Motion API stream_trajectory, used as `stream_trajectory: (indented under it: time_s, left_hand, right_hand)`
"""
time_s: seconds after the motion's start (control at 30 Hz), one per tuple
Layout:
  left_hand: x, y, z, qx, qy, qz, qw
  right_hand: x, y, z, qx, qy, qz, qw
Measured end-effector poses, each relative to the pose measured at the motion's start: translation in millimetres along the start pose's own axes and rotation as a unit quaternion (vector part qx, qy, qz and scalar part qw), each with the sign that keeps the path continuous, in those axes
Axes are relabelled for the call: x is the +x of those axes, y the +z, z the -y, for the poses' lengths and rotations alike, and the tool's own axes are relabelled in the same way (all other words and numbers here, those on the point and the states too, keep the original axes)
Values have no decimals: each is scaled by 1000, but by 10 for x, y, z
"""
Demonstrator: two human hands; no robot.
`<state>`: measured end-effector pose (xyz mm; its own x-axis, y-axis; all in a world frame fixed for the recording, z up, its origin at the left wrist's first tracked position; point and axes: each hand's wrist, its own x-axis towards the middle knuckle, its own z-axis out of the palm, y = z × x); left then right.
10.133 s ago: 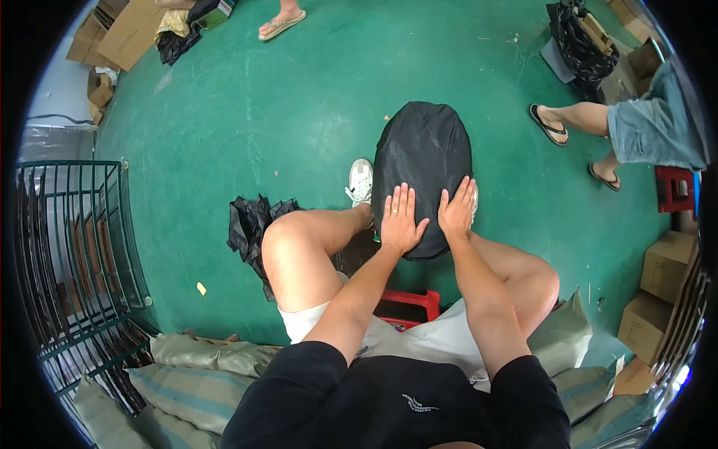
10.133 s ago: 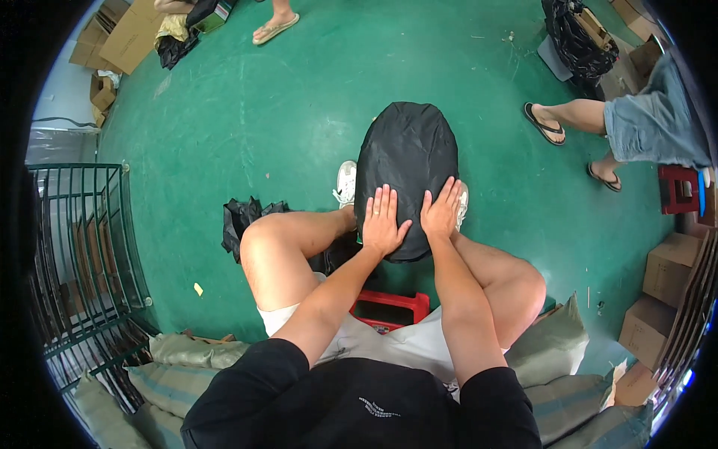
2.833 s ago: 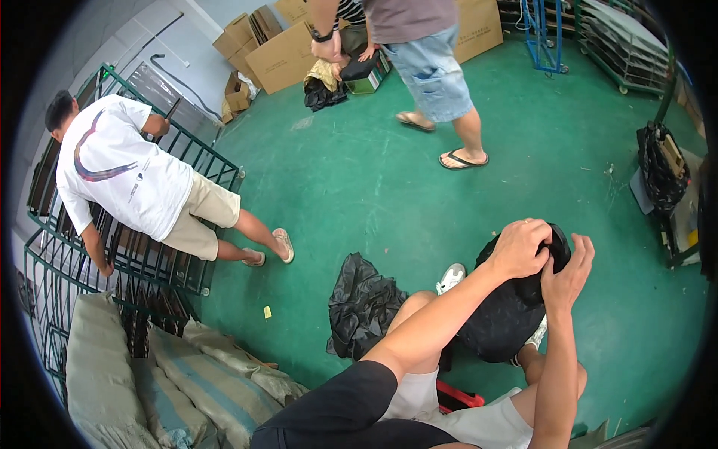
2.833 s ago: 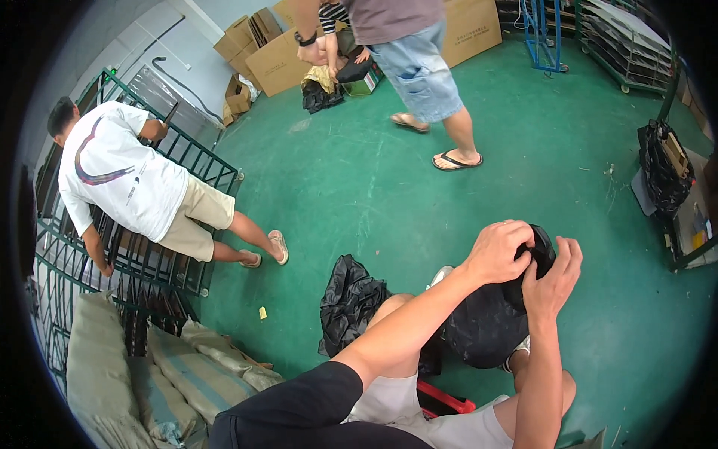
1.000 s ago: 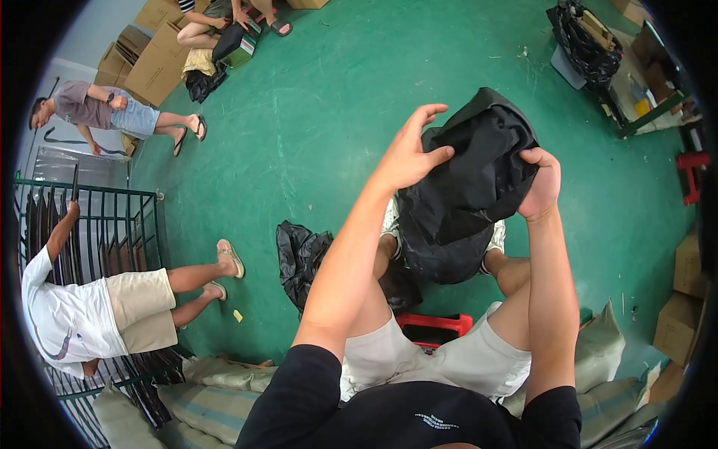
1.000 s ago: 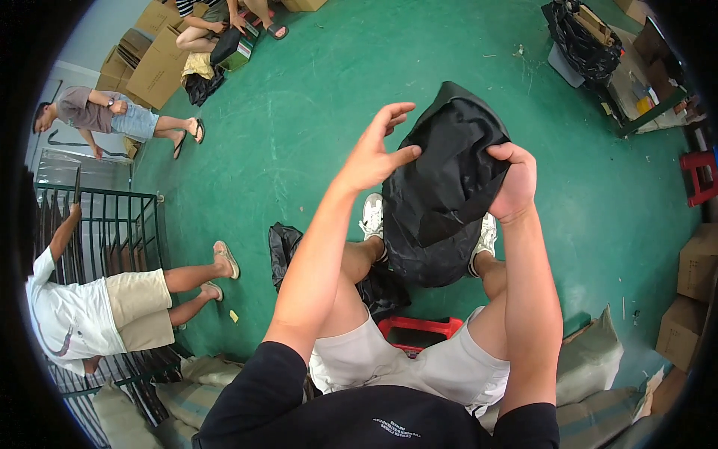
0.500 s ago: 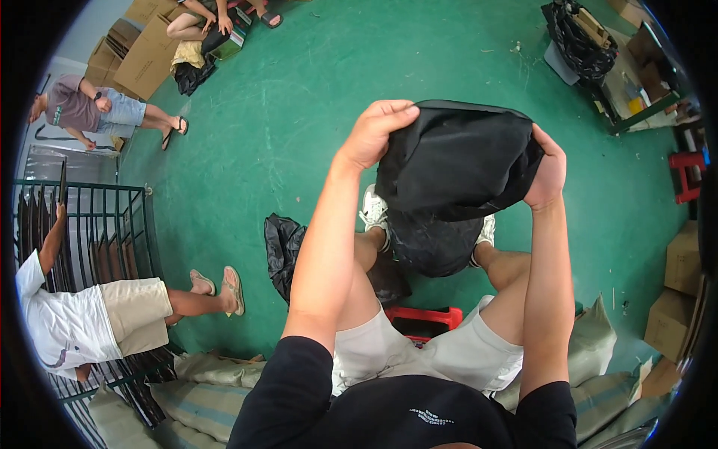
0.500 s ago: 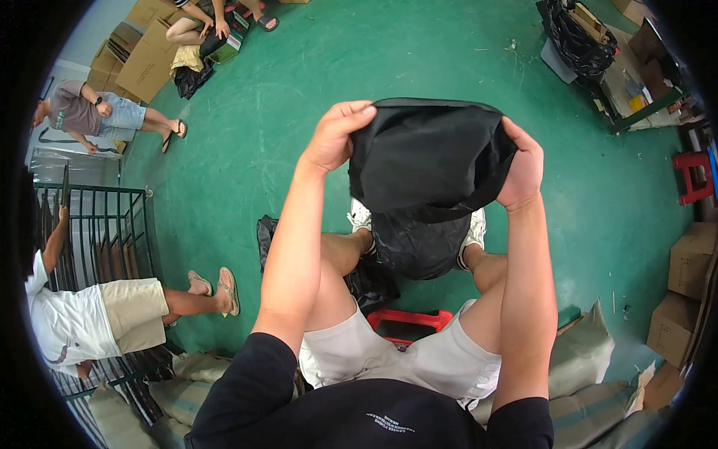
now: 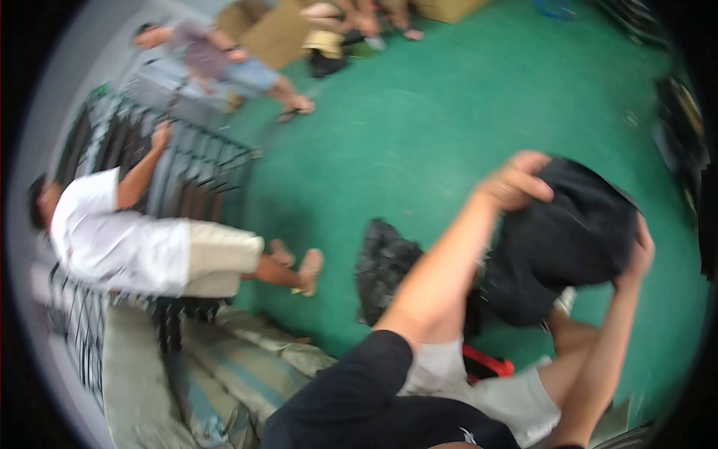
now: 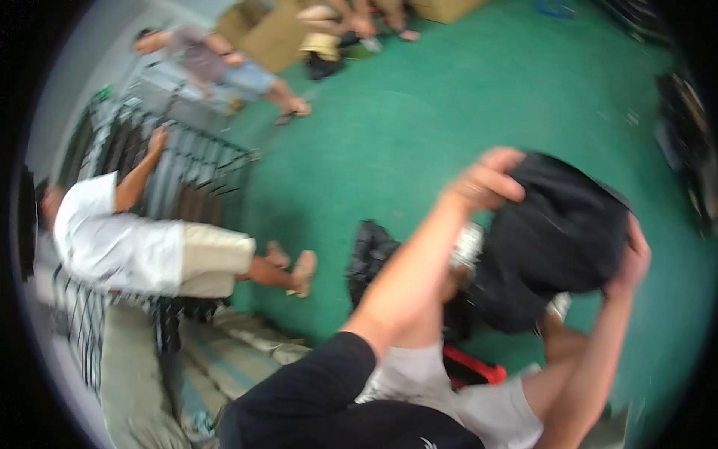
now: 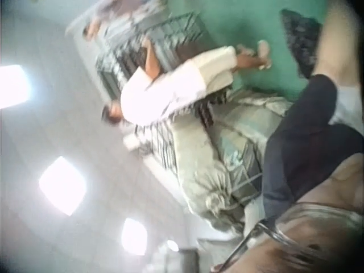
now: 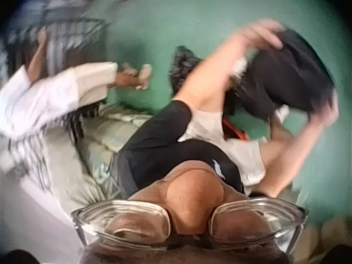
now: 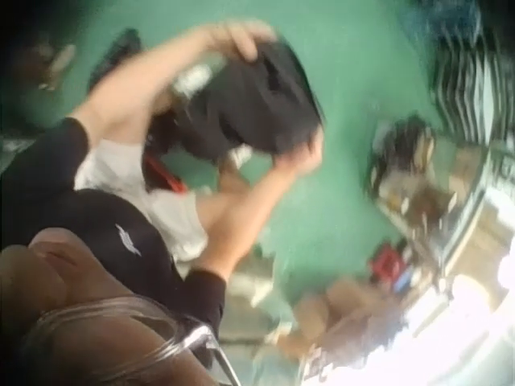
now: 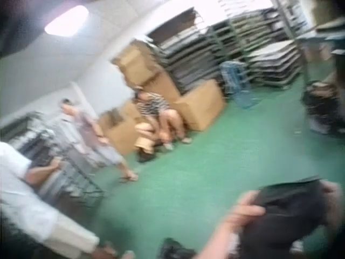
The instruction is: Packing black fabric items into black protective bags on a warehouse floor.
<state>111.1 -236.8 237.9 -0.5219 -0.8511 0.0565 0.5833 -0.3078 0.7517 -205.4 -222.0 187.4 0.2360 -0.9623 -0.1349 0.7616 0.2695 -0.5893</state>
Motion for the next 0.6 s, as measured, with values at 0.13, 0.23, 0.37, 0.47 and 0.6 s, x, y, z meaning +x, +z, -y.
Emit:
stream_trajectory:
  time_s: [0.13,0.23,0.37,0.47,0.6]
  left_hand:
    - [124,148,189,78,-131,59,987]
    - [21,74,240,52,-201,65,976]
    - [-8,2,264,-101,-78,114,985]
    - [-15,-5,248,-147,-5,119,982]
    - [-26,106,215,-186,36,82,978]
  right_hand:
    - [-93,-387,142,-19,-36,100,994]
    - [-78,-330,94,-25,4,183,983]
    - [28,-479,23,-57,-35,116,991]
    - [13,-279,-17,-52,8,75,996]
    - [-68,-33,-57,-104,49,76,990]
